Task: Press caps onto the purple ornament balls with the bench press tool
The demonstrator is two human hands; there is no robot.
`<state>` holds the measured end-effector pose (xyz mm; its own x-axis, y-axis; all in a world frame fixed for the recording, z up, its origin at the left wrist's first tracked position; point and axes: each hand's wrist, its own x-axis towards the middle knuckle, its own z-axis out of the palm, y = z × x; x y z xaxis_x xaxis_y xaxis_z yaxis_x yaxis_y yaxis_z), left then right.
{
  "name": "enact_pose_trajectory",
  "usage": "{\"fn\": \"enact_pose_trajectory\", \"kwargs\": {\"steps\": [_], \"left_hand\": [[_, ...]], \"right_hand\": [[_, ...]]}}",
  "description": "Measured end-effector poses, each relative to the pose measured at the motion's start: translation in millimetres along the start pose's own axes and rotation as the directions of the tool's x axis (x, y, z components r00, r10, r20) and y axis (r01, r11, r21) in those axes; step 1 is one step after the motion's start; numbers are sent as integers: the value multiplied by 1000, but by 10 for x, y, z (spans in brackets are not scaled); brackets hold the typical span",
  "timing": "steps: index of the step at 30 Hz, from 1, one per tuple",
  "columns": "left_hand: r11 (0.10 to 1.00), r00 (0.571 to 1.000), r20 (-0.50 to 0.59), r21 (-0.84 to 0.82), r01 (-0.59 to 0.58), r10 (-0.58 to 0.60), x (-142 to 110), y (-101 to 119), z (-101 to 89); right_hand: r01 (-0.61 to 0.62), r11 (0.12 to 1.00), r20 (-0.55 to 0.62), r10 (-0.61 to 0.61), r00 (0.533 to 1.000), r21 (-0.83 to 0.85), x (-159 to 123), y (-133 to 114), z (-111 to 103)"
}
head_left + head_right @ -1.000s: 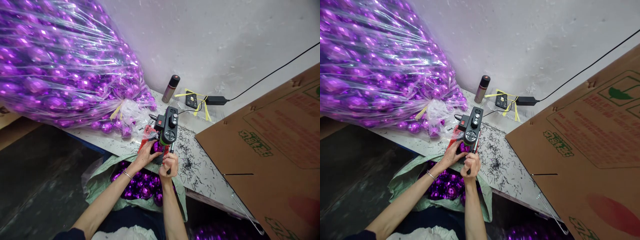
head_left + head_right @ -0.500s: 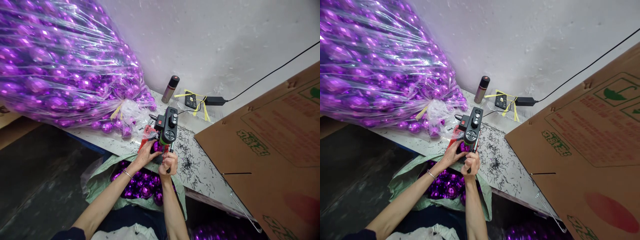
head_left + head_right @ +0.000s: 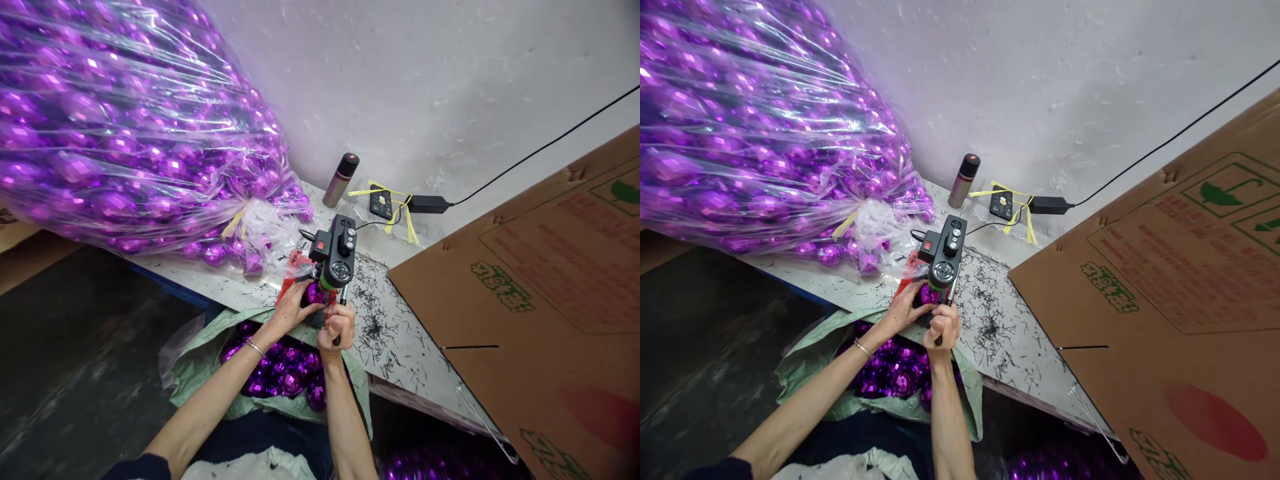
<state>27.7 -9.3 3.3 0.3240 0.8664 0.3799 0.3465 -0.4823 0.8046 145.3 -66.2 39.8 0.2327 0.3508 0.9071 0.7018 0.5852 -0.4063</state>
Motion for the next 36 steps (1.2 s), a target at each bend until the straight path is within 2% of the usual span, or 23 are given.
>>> {"fn": "enact_pose_trajectory", "kwargs": {"steps": [10, 29, 32, 36], "left_hand": [[1000, 1000, -1, 11, -2, 2, -5, 0, -1], [1000, 1000, 9, 7, 7, -8, 8, -28, 13], [1000, 1000, 12, 8, 6, -6, 13, -28, 17], [1000, 1000, 10, 16, 9, -10, 7, -6, 4]], "right_hand": [[12, 1000, -28, -12, 1000, -8, -7, 4, 30], [27, 1000, -1, -27, 1000, 12, 92, -55, 16], [-54, 998, -11, 54, 998, 31, 225, -182, -11], [-229, 972, -27, 231, 973, 47, 491, -408, -53]]}}
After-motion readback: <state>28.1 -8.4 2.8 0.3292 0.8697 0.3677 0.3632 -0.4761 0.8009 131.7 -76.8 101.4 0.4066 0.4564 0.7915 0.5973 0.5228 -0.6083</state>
